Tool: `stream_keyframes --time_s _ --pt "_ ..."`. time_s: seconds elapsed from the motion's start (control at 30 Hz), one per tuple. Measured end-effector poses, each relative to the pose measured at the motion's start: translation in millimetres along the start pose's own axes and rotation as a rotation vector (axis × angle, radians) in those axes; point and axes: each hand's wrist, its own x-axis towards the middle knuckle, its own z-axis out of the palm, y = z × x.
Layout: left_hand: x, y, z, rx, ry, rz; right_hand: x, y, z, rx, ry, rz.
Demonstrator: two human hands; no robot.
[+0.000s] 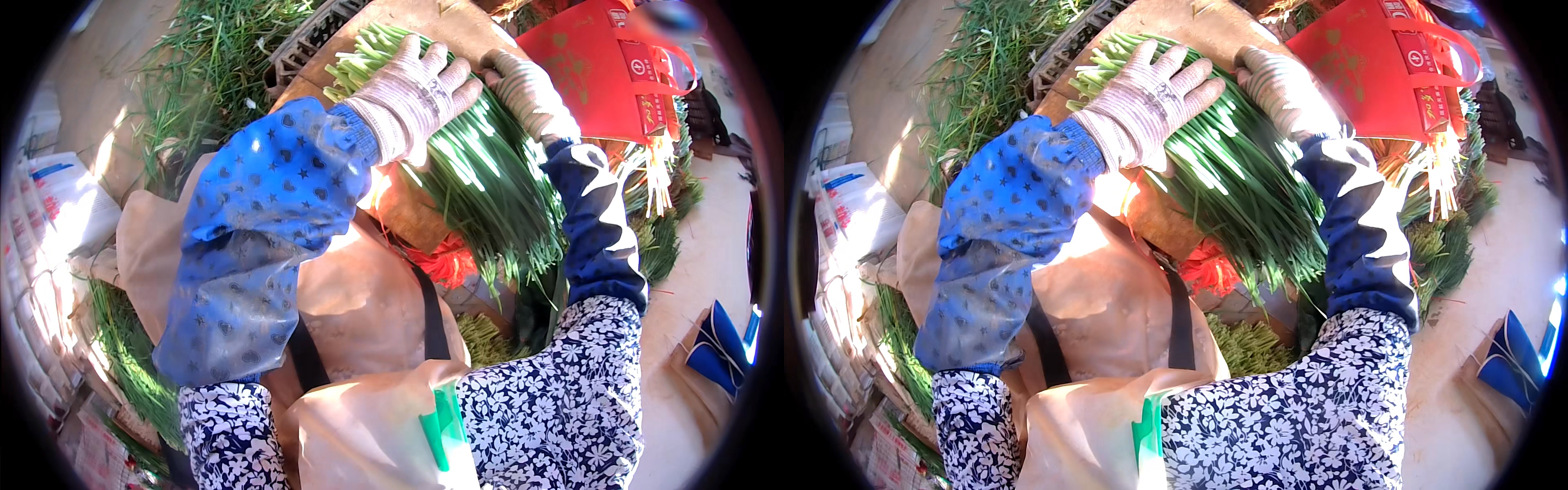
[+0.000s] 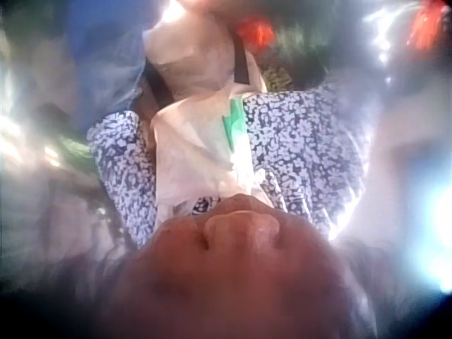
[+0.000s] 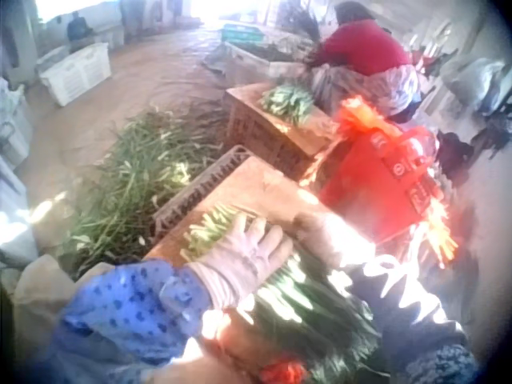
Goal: The person picks up a bundle of green onions from a crate, removes withered or yellowed leaves by hand, aligns the stalks, and ties them together with a red string before setting the bundle aside.
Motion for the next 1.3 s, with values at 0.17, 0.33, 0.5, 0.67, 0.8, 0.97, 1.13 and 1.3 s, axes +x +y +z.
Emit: stream_keyframes --time_s 0.17,0.33,0.5,0.67,0.8,0.97,1.13,1.3 --pt "6 -1 15 -0.091 0.102 0.026 -11 38 24 0.575 0.404 0.116" --pt "-5 -1 23 -0.195 0.170 0.001 -62 -40 3 0.631 0.229 0.126" --pt "-3 1 12 -0.124 0.110 -0.004 -95 -58 26 0.196 0.266 0.024" --pt "-3 8 21 -0.126 0.221 -0.006 -82 -50 32 0.079 0.311 -0.051" --pt "-6 8 40 -0.092 0.414 0.010 -76 -49 38 0.050 0.313 -0.084" --pt "13 4 23 -0.281 0.424 -0.100 -80 -40 39 -0.029 0.322 -0.134" --pt "40 -5 41 -0.149 0.379 -0.180 -78 -38 42 0.057 0.308 -0.159" --pt "36 -6 31 -0.244 0.196 -0.274 -69 -43 31 0.128 0.292 -0.138"
